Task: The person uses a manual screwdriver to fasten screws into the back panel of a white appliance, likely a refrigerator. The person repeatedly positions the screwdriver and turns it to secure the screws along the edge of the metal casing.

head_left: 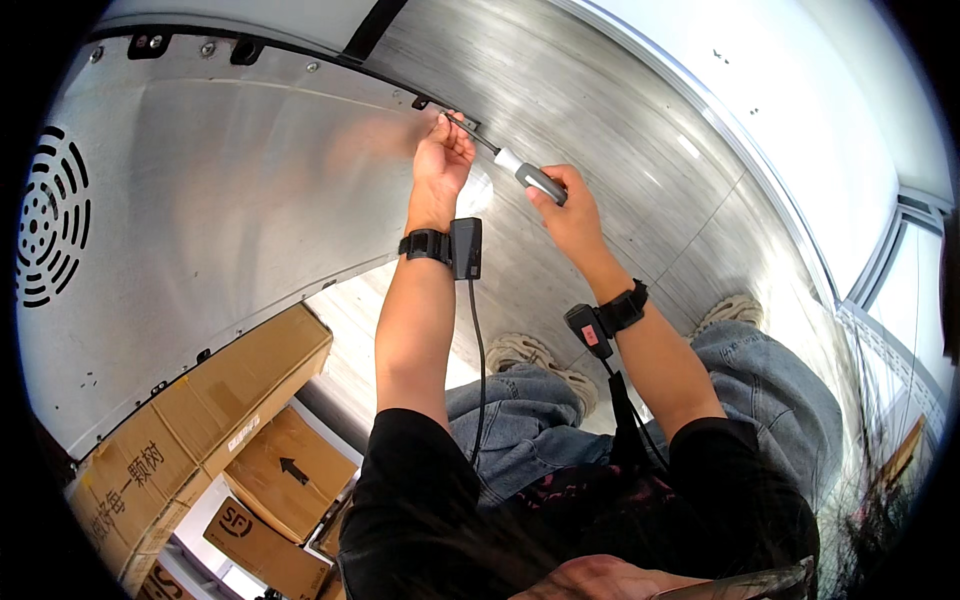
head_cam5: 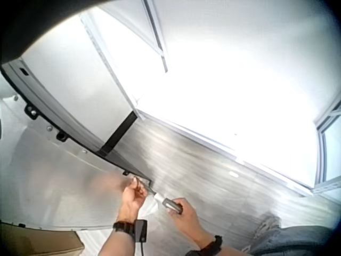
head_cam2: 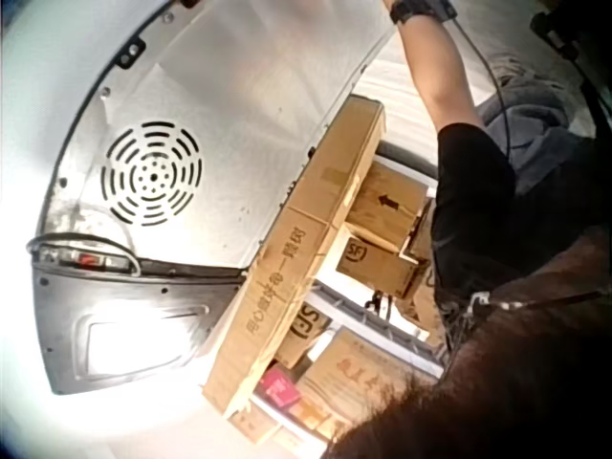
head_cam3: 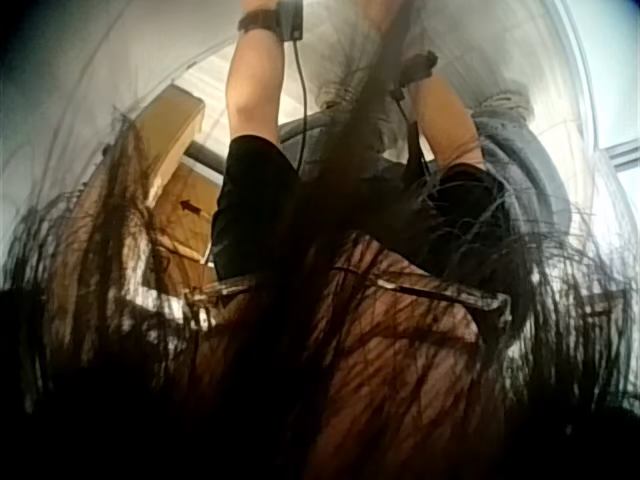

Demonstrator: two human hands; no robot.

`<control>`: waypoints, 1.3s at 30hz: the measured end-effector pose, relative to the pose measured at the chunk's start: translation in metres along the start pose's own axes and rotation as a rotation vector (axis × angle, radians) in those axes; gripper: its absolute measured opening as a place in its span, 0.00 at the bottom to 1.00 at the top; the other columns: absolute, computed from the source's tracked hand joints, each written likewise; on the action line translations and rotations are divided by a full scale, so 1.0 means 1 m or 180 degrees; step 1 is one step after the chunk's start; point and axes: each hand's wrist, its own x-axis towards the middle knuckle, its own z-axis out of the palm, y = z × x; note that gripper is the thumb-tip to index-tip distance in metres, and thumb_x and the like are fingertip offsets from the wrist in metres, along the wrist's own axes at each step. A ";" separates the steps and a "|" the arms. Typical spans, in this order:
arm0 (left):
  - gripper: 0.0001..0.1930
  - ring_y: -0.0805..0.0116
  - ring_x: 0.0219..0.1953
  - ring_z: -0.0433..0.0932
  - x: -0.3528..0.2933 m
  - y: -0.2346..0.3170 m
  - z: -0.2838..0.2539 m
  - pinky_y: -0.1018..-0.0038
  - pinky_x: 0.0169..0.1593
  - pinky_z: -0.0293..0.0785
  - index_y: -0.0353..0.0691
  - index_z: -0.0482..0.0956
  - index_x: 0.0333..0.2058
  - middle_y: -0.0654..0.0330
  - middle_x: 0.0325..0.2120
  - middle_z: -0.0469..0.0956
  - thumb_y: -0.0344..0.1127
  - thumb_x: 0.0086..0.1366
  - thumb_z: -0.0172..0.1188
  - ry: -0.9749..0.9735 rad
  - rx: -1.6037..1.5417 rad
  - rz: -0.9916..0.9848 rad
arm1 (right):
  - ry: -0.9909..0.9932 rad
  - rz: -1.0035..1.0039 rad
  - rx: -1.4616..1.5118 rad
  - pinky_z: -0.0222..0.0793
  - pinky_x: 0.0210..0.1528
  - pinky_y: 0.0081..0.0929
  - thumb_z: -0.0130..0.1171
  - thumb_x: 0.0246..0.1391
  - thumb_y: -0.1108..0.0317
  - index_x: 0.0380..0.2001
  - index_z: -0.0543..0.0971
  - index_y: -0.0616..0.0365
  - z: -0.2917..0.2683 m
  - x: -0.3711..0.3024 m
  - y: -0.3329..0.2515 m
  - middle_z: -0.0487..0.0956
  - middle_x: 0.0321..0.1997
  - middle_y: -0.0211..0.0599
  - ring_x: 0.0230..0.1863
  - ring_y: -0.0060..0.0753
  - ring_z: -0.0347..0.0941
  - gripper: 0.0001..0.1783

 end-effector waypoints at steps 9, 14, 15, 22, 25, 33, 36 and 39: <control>0.06 0.76 0.27 0.75 0.001 -0.001 -0.002 0.77 0.32 0.70 0.43 0.75 0.35 0.66 0.31 0.79 0.37 0.66 0.51 -0.0085 -0.0102 -0.0019 | 0.0259 -0.0001 -0.0025 0.65 0.42 0.29 0.61 0.46 0.74 0.47 0.64 0.57 0.002 0.000 0.008 0.67 0.43 0.39 0.42 0.32 0.67 0.25; 0.07 0.76 0.27 0.75 0.003 -0.004 -0.003 0.77 0.32 0.71 0.43 0.75 0.35 0.66 0.31 0.79 0.37 0.66 0.51 -0.0078 -0.0073 -0.0020 | 0.0397 -0.0097 0.0257 0.67 0.37 0.26 0.59 0.48 0.74 0.48 0.61 0.58 0.003 -0.004 0.013 0.67 0.42 0.38 0.37 0.28 0.69 0.24; 0.07 0.76 0.27 0.75 0.003 -0.003 -0.003 0.77 0.32 0.71 0.43 0.75 0.36 0.66 0.31 0.79 0.37 0.66 0.50 -0.0037 -0.0067 -0.0034 | 0.0383 0.0021 0.0591 0.68 0.36 0.25 0.58 0.49 0.74 0.48 0.61 0.59 0.004 -0.005 0.011 0.67 0.42 0.38 0.35 0.27 0.70 0.24; 0.07 0.76 0.27 0.74 0.002 -0.002 -0.003 0.78 0.32 0.71 0.42 0.75 0.36 0.65 0.30 0.79 0.37 0.66 0.51 -0.0093 -0.0055 0.0057 | 0.0257 0.0406 0.1154 0.71 0.31 0.25 0.52 0.59 0.60 0.49 0.61 0.61 0.010 -0.006 0.007 0.66 0.40 0.39 0.30 0.23 0.71 0.21; 0.07 0.76 0.27 0.74 0.001 -0.003 0.000 0.79 0.31 0.71 0.42 0.75 0.36 0.65 0.30 0.79 0.37 0.66 0.51 -0.0009 0.0021 0.0102 | 0.0436 0.0348 0.1286 0.74 0.33 0.27 0.50 0.60 0.55 0.50 0.58 0.61 0.016 -0.008 0.011 0.63 0.41 0.40 0.29 0.25 0.71 0.24; 0.07 0.76 0.26 0.75 0.001 -0.003 -0.003 0.79 0.31 0.71 0.42 0.75 0.35 0.64 0.30 0.79 0.36 0.67 0.50 -0.0088 -0.0034 0.0091 | 0.0337 0.0638 0.1519 0.75 0.28 0.28 0.51 0.59 0.57 0.52 0.56 0.60 0.015 -0.010 0.005 0.62 0.44 0.42 0.30 0.28 0.71 0.26; 0.07 0.76 0.26 0.75 0.002 -0.003 -0.002 0.79 0.31 0.71 0.42 0.75 0.35 0.65 0.29 0.79 0.35 0.66 0.50 -0.0120 -0.0069 0.0074 | 0.0197 0.0850 0.1560 0.75 0.28 0.28 0.51 0.59 0.56 0.52 0.57 0.60 0.009 -0.009 0.005 0.61 0.46 0.42 0.29 0.27 0.71 0.26; 0.07 0.76 0.26 0.75 0.002 -0.003 -0.002 0.79 0.30 0.71 0.42 0.76 0.35 0.65 0.29 0.79 0.35 0.66 0.50 -0.0106 -0.0074 0.0081 | 0.0223 0.0770 0.1591 0.74 0.29 0.28 0.51 0.59 0.56 0.52 0.57 0.60 0.012 -0.009 0.003 0.61 0.47 0.44 0.27 0.27 0.71 0.26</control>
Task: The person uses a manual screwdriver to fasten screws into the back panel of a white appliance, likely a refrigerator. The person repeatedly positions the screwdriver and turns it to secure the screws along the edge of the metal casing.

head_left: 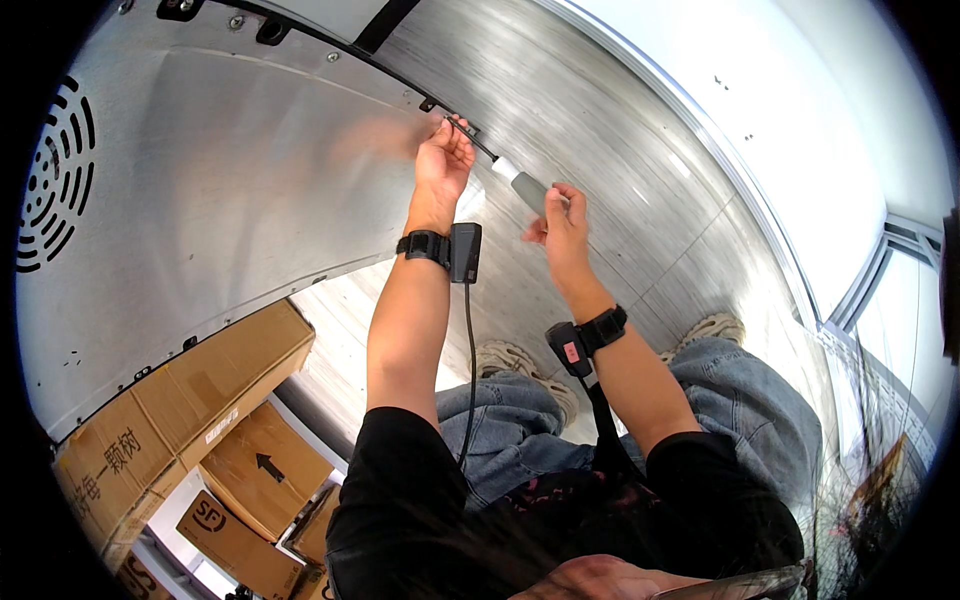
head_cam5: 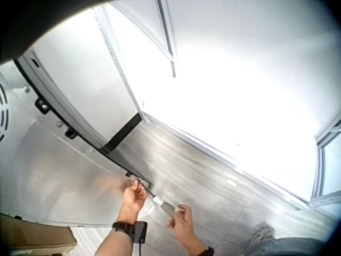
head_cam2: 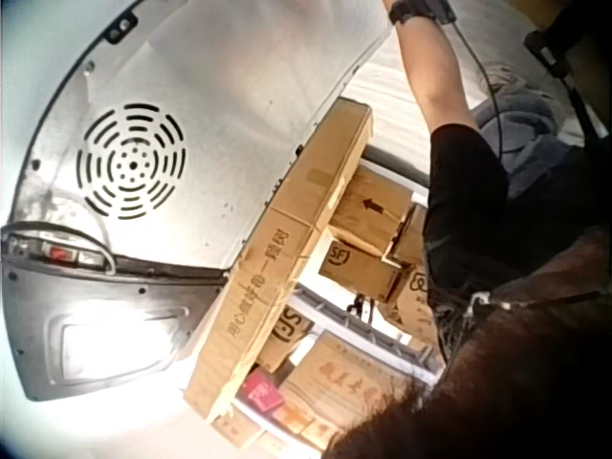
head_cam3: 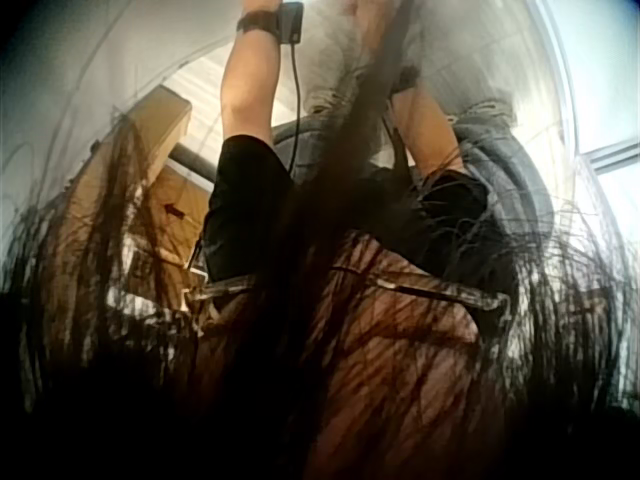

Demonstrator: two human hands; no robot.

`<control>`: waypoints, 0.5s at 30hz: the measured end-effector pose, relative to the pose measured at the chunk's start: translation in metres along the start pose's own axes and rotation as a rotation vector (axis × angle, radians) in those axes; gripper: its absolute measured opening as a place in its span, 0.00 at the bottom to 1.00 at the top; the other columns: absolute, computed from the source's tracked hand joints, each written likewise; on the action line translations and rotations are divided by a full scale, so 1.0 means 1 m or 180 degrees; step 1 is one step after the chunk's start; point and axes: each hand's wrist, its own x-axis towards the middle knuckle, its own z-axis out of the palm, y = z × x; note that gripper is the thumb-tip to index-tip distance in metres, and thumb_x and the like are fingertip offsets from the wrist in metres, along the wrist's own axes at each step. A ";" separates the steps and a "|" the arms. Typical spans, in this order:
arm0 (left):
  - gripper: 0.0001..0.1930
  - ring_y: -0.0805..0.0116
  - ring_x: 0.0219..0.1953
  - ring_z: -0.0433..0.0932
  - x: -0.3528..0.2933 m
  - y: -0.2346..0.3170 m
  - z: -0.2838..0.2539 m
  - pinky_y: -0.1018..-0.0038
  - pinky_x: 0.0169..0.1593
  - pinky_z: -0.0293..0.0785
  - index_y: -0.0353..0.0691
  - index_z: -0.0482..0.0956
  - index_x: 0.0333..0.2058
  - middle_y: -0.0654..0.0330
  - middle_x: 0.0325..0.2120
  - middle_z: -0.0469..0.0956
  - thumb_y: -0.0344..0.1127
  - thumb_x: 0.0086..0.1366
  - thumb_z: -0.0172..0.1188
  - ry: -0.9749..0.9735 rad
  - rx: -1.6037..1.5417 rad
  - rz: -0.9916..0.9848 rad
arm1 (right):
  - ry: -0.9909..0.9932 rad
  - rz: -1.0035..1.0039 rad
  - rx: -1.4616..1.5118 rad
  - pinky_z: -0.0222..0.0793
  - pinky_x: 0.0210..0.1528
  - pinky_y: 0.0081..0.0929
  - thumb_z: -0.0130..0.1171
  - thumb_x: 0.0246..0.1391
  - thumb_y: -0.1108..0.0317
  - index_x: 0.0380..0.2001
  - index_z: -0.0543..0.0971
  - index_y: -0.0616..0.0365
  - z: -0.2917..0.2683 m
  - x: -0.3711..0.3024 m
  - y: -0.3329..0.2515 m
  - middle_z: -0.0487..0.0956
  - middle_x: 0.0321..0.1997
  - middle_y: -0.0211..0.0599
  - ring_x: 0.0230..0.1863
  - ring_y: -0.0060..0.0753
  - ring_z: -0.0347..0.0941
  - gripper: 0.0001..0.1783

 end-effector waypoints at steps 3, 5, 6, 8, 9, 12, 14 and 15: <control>0.07 0.76 0.26 0.75 0.002 0.000 0.000 0.79 0.30 0.71 0.42 0.76 0.34 0.65 0.29 0.79 0.35 0.66 0.50 0.0038 -0.0008 -0.0017 | -0.0011 -0.0228 -0.0023 0.74 0.29 0.27 0.52 0.59 0.56 0.53 0.56 0.60 0.000 -0.001 0.003 0.60 0.48 0.44 0.27 0.27 0.71 0.27; 0.07 0.76 0.26 0.75 0.002 -0.001 -0.001 0.79 0.30 0.71 0.42 0.76 0.34 0.65 0.29 0.79 0.35 0.66 0.51 0.0031 -0.0020 -0.0014 | -0.0175 -0.0003 0.0028 0.73 0.29 0.26 0.54 0.58 0.58 0.53 0.56 0.60 -0.005 0.000 0.001 0.60 0.47 0.44 0.27 0.26 0.71 0.27; 0.07 0.76 0.26 0.75 0.002 -0.001 -0.001 0.79 0.30 0.71 0.42 0.76 0.34 0.65 0.29 0.79 0.35 0.66 0.51 0.0018 -0.0021 -0.0002 | -0.0315 0.0283 0.0105 0.73 0.29 0.26 0.54 0.58 0.59 0.53 0.57 0.59 -0.011 0.004 -0.003 0.61 0.46 0.43 0.26 0.26 0.71 0.27; 0.06 0.76 0.26 0.75 0.002 -0.001 -0.001 0.79 0.31 0.71 0.42 0.76 0.34 0.65 0.29 0.79 0.35 0.66 0.51 0.0026 -0.0024 0.0002 | -0.0275 0.0302 0.0143 0.72 0.28 0.25 0.55 0.57 0.61 0.52 0.57 0.59 -0.010 0.004 -0.003 0.61 0.45 0.42 0.25 0.26 0.70 0.27; 0.06 0.76 0.26 0.74 0.002 -0.001 -0.001 0.78 0.31 0.71 0.42 0.76 0.34 0.65 0.29 0.79 0.35 0.66 0.51 0.0046 -0.0021 -0.0005 | -0.0096 0.0033 0.0107 0.71 0.27 0.24 0.56 0.56 0.62 0.52 0.57 0.59 -0.003 0.002 0.002 0.62 0.44 0.42 0.25 0.25 0.70 0.27; 0.06 0.76 0.26 0.74 0.002 -0.001 -0.001 0.78 0.31 0.71 0.42 0.76 0.35 0.65 0.29 0.79 0.35 0.66 0.51 0.0053 -0.0012 -0.0009 | 0.0060 -0.0319 -0.0188 0.69 0.26 0.23 0.56 0.56 0.63 0.52 0.57 0.59 -0.003 0.002 0.008 0.63 0.43 0.41 0.23 0.25 0.70 0.26; 0.07 0.76 0.26 0.74 0.003 -0.001 -0.002 0.78 0.31 0.71 0.42 0.76 0.35 0.65 0.29 0.79 0.35 0.66 0.51 0.0043 -0.0006 -0.0007 | -0.0060 -0.0179 -0.0214 0.69 0.25 0.22 0.56 0.56 0.62 0.51 0.57 0.60 -0.009 0.004 0.009 0.63 0.43 0.41 0.23 0.24 0.69 0.26; 0.07 0.76 0.26 0.74 0.003 -0.001 -0.002 0.78 0.31 0.71 0.42 0.76 0.35 0.65 0.29 0.79 0.35 0.66 0.51 0.0038 -0.0002 -0.0006 | -0.0167 0.0000 -0.0109 0.68 0.24 0.22 0.55 0.57 0.61 0.51 0.58 0.60 -0.011 0.007 0.007 0.63 0.43 0.41 0.23 0.24 0.69 0.26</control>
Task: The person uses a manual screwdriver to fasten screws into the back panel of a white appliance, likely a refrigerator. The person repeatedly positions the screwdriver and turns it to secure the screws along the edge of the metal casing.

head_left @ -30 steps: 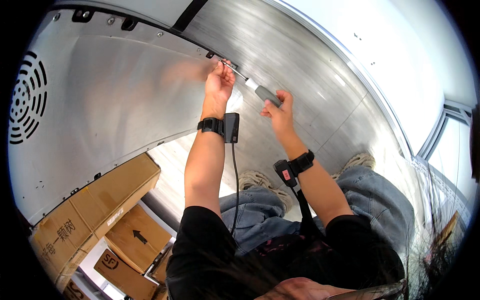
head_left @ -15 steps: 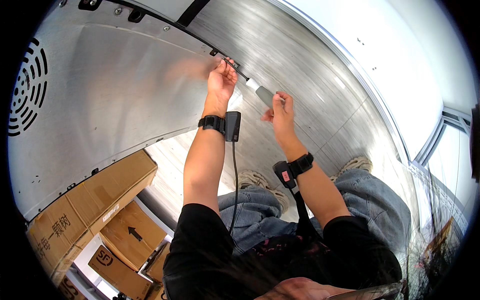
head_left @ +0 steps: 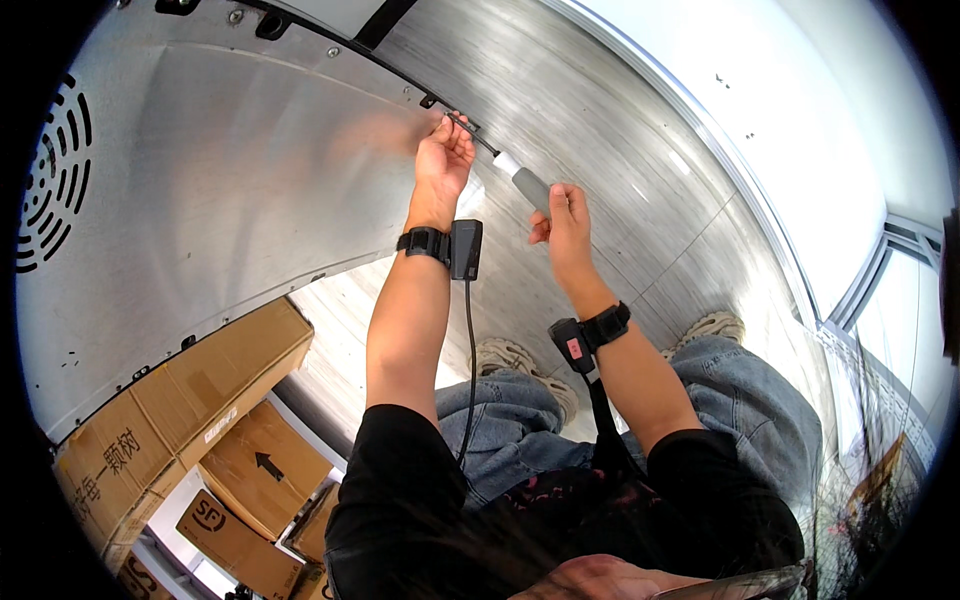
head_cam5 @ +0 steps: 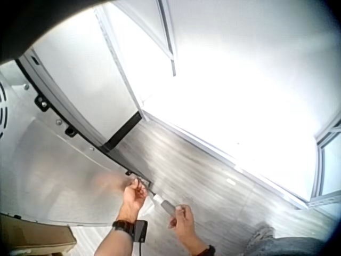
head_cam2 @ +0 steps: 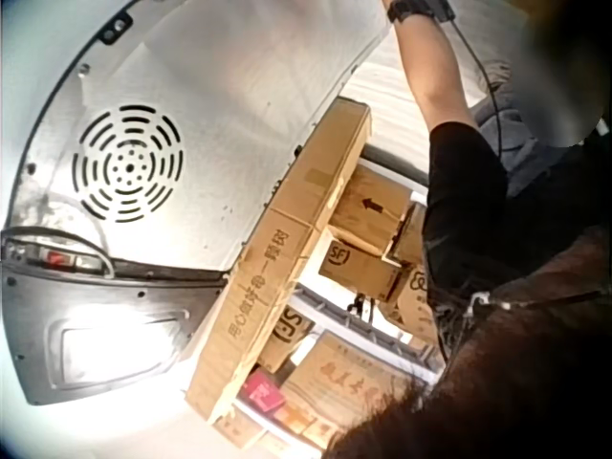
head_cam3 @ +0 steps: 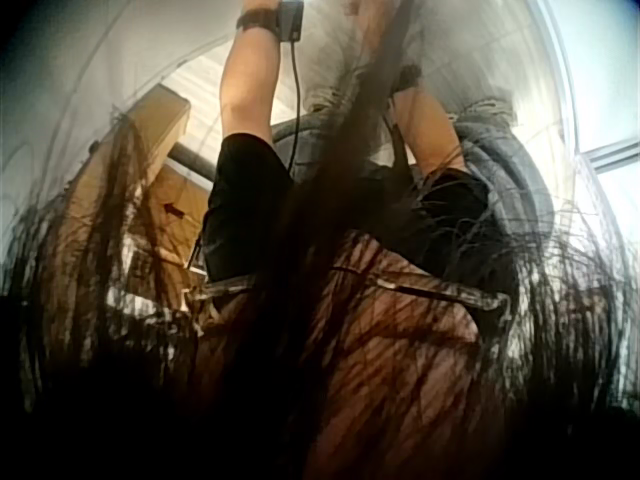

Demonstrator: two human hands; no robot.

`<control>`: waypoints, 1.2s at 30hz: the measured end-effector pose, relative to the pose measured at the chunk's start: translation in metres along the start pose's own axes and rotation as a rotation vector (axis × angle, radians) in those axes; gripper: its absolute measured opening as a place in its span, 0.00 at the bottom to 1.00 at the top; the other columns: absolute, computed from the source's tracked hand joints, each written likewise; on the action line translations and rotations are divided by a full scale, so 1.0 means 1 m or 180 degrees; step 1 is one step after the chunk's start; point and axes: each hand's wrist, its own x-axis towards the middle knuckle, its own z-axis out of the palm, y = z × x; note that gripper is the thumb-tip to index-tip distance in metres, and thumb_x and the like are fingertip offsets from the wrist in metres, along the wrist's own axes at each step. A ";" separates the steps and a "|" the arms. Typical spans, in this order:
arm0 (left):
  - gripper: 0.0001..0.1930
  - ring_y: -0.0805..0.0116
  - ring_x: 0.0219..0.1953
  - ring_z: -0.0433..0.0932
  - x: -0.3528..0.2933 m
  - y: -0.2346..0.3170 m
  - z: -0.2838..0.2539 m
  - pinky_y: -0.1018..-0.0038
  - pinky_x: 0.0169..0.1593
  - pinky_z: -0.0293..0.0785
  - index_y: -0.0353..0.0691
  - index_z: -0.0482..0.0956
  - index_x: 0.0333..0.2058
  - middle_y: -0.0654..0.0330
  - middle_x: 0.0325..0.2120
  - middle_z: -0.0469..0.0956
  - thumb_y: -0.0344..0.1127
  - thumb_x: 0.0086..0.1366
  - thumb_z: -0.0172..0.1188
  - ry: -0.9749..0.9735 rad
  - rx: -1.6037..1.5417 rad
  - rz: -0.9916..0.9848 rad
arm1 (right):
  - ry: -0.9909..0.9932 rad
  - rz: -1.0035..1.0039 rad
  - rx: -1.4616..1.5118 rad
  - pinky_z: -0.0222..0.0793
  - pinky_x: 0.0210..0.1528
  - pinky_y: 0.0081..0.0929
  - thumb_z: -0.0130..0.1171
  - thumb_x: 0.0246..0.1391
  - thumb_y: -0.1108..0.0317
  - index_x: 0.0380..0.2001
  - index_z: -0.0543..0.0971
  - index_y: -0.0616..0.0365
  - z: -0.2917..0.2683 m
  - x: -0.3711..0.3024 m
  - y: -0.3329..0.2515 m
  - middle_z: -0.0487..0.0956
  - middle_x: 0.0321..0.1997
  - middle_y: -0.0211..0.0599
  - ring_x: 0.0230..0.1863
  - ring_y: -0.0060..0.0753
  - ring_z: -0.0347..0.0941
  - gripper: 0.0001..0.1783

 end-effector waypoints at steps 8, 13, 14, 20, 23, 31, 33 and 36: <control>0.07 0.76 0.26 0.74 -0.001 0.000 0.001 0.79 0.31 0.71 0.41 0.76 0.35 0.64 0.29 0.79 0.36 0.66 0.51 0.0056 -0.0023 -0.0001 | -0.0207 0.0202 0.0009 0.72 0.26 0.24 0.49 0.60 0.52 0.50 0.60 0.63 -0.001 -0.003 -0.009 0.62 0.45 0.43 0.26 0.23 0.70 0.26; 0.07 0.76 0.26 0.74 0.001 0.000 0.000 0.79 0.32 0.71 0.41 0.76 0.35 0.64 0.29 0.79 0.36 0.66 0.51 0.0090 -0.0027 -0.0017 | 0.0213 -0.0256 -0.0315 0.73 0.26 0.25 0.50 0.59 0.54 0.51 0.58 0.63 0.011 -0.008 -0.001 0.61 0.46 0.44 0.27 0.23 0.70 0.27; 0.07 0.76 0.26 0.74 0.002 0.000 0.000 0.79 0.32 0.71 0.41 0.76 0.35 0.64 0.29 0.79 0.35 0.66 0.51 0.0073 -0.0025 -0.0009 | 0.0062 -0.0012 -0.0153 0.73 0.26 0.24 0.51 0.59 0.54 0.51 0.58 0.63 0.007 -0.006 -0.002 0.62 0.45 0.44 0.27 0.23 0.70 0.27; 0.06 0.76 0.26 0.74 0.001 -0.001 0.002 0.79 0.31 0.71 0.42 0.76 0.35 0.65 0.29 0.79 0.35 0.65 0.51 0.0033 -0.0017 0.0000 | 0.0158 -0.0288 -0.0204 0.72 0.25 0.23 0.53 0.58 0.55 0.51 0.56 0.62 0.008 -0.006 -0.001 0.66 0.37 0.41 0.27 0.23 0.71 0.29; 0.06 0.76 0.26 0.74 0.000 0.000 0.002 0.79 0.31 0.71 0.42 0.76 0.35 0.65 0.29 0.79 0.35 0.65 0.51 0.0058 -0.0037 -0.0006 | 0.0019 -0.0044 -0.0032 0.72 0.25 0.22 0.52 0.58 0.54 0.51 0.56 0.61 0.002 -0.004 -0.001 0.67 0.34 0.40 0.27 0.23 0.71 0.28; 0.07 0.76 0.27 0.74 0.001 0.000 -0.002 0.79 0.32 0.70 0.41 0.76 0.35 0.64 0.29 0.79 0.35 0.65 0.51 0.0005 -0.0053 0.0018 | -0.0215 0.0547 -0.0018 0.73 0.32 0.25 0.45 0.62 0.53 0.50 0.61 0.58 0.001 -0.008 -0.015 0.64 0.44 0.41 0.27 0.23 0.69 0.22; 0.07 0.76 0.27 0.74 0.001 0.000 -0.001 0.79 0.32 0.70 0.41 0.76 0.35 0.64 0.29 0.79 0.35 0.65 0.51 0.0033 -0.0052 0.0016 | -0.0142 0.0334 -0.0160 0.74 0.33 0.25 0.45 0.62 0.54 0.50 0.60 0.58 0.008 -0.009 -0.015 0.64 0.45 0.42 0.27 0.23 0.69 0.22; 0.07 0.76 0.28 0.74 -0.001 -0.001 0.002 0.79 0.32 0.70 0.41 0.76 0.35 0.64 0.29 0.79 0.35 0.65 0.51 0.0055 -0.0033 0.0018 | 0.0031 -0.0289 -0.0547 0.76 0.32 0.25 0.48 0.60 0.53 0.50 0.59 0.60 0.015 -0.008 -0.004 0.64 0.44 0.42 0.26 0.22 0.70 0.24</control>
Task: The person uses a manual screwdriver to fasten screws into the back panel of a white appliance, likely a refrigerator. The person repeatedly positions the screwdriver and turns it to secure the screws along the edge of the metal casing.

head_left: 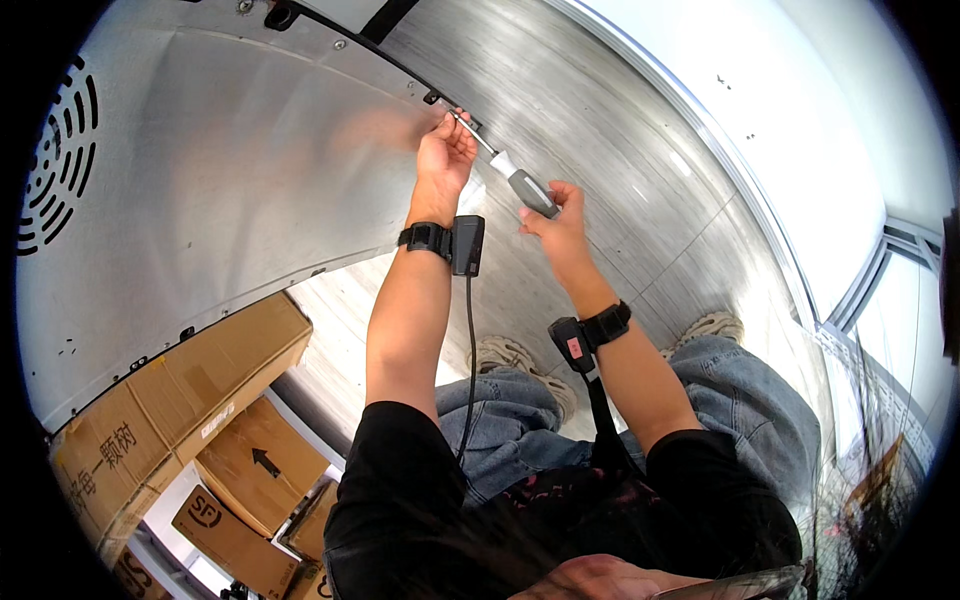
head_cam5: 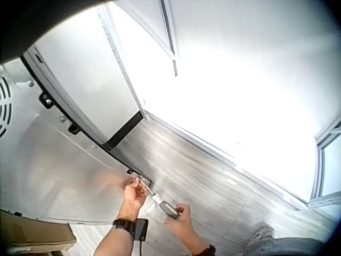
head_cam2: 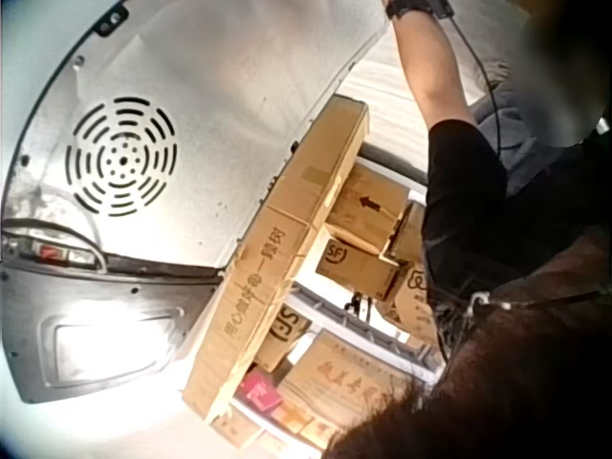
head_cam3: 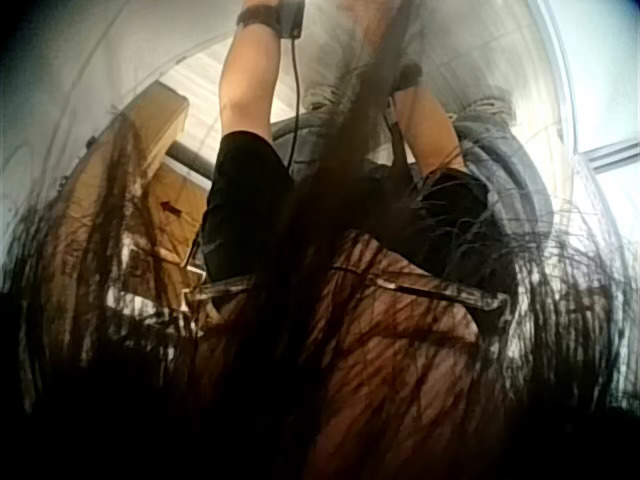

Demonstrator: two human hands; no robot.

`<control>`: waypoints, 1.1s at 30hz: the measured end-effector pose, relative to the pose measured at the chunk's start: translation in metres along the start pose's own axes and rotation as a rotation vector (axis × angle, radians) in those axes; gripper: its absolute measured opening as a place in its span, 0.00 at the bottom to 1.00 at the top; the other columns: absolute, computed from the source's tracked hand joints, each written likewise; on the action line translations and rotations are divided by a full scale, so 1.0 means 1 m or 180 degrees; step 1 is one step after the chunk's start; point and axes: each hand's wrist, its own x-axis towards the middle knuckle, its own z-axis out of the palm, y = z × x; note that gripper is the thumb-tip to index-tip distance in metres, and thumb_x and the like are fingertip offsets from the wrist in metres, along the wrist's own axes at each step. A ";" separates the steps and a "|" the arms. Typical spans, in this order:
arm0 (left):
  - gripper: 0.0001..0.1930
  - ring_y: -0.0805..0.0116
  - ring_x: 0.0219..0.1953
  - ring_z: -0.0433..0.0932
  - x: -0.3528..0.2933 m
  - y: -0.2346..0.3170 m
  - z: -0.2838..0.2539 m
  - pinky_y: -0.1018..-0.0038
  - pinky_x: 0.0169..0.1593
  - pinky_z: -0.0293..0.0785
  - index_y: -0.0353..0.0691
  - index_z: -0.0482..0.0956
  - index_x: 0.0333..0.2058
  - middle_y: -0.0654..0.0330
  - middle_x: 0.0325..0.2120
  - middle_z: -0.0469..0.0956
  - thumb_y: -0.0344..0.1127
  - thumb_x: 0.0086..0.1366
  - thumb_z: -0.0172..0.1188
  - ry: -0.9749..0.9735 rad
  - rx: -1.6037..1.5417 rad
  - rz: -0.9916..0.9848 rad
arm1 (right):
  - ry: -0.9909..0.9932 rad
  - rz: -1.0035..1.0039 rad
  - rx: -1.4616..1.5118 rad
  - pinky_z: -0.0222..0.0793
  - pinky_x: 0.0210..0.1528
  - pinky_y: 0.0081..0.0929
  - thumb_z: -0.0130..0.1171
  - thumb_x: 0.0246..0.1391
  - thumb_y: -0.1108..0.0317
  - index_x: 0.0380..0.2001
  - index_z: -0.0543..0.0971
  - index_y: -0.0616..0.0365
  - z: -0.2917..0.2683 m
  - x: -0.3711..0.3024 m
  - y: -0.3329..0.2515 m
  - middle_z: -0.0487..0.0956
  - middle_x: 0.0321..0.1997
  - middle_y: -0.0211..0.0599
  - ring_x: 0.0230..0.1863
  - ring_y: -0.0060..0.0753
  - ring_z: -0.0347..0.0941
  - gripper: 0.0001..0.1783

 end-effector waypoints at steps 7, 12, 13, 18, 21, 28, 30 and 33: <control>0.07 0.77 0.27 0.74 0.003 0.002 -0.004 0.79 0.32 0.70 0.40 0.76 0.35 0.64 0.29 0.79 0.35 0.65 0.51 -0.0077 -0.0025 -0.0045 | -0.0106 0.0531 0.0919 0.78 0.31 0.28 0.49 0.60 0.55 0.49 0.57 0.61 -0.005 0.003 -0.002 0.63 0.45 0.45 0.24 0.24 0.70 0.24; 0.07 0.77 0.27 0.74 0.001 0.001 -0.003 0.79 0.32 0.71 0.41 0.76 0.35 0.65 0.29 0.79 0.35 0.65 0.51 -0.0005 -0.0010 -0.0024 | -0.0215 0.0680 0.0614 0.76 0.33 0.32 0.51 0.59 0.54 0.45 0.61 0.62 -0.010 0.001 -0.012 0.67 0.38 0.40 0.23 0.24 0.68 0.23; 0.07 0.77 0.27 0.74 0.001 0.002 -0.004 0.79 0.32 0.71 0.41 0.76 0.35 0.65 0.29 0.79 0.35 0.65 0.51 -0.0016 -0.0008 -0.0017 | -0.0469 0.0954 0.0740 0.75 0.32 0.32 0.52 0.59 0.55 0.45 0.62 0.63 -0.014 0.001 -0.016 0.68 0.36 0.40 0.22 0.24 0.68 0.23; 0.07 0.77 0.26 0.73 0.001 0.001 -0.002 0.79 0.32 0.71 0.41 0.76 0.35 0.65 0.29 0.79 0.36 0.65 0.51 -0.0001 0.0009 -0.0026 | -0.0291 0.0686 0.0532 0.74 0.27 0.28 0.54 0.56 0.52 0.46 0.62 0.65 -0.007 0.002 -0.009 0.71 0.25 0.35 0.19 0.21 0.66 0.27; 0.07 0.77 0.27 0.73 0.002 0.001 -0.004 0.79 0.32 0.70 0.41 0.76 0.35 0.66 0.28 0.79 0.36 0.65 0.51 -0.0046 -0.0032 -0.0022 | -0.0626 0.1141 0.0841 0.74 0.25 0.26 0.56 0.54 0.50 0.45 0.64 0.66 -0.019 0.005 -0.012 0.71 0.23 0.33 0.17 0.19 0.65 0.29; 0.07 0.77 0.27 0.73 0.000 0.000 -0.004 0.79 0.32 0.70 0.41 0.77 0.34 0.66 0.28 0.79 0.36 0.65 0.51 -0.0078 0.0035 0.0031 | -0.0160 0.0691 0.0075 0.73 0.23 0.25 0.53 0.55 0.45 0.36 0.72 0.65 -0.008 0.000 -0.009 0.71 0.19 0.30 0.14 0.19 0.65 0.28; 0.07 0.77 0.27 0.73 0.000 0.001 -0.003 0.79 0.32 0.70 0.41 0.77 0.34 0.66 0.28 0.79 0.36 0.65 0.51 -0.0036 0.0004 0.0016 | -0.0400 0.1068 0.0405 0.72 0.23 0.24 0.55 0.54 0.47 0.38 0.71 0.66 -0.015 0.001 -0.016 0.70 0.18 0.29 0.15 0.19 0.65 0.28; 0.08 0.76 0.26 0.74 0.000 0.002 -0.002 0.78 0.32 0.70 0.40 0.76 0.35 0.65 0.28 0.79 0.36 0.66 0.50 0.0003 -0.0026 -0.0011 | -0.0513 0.1369 0.0431 0.72 0.23 0.23 0.57 0.53 0.49 0.41 0.69 0.67 -0.020 0.005 -0.018 0.70 0.19 0.30 0.16 0.20 0.66 0.28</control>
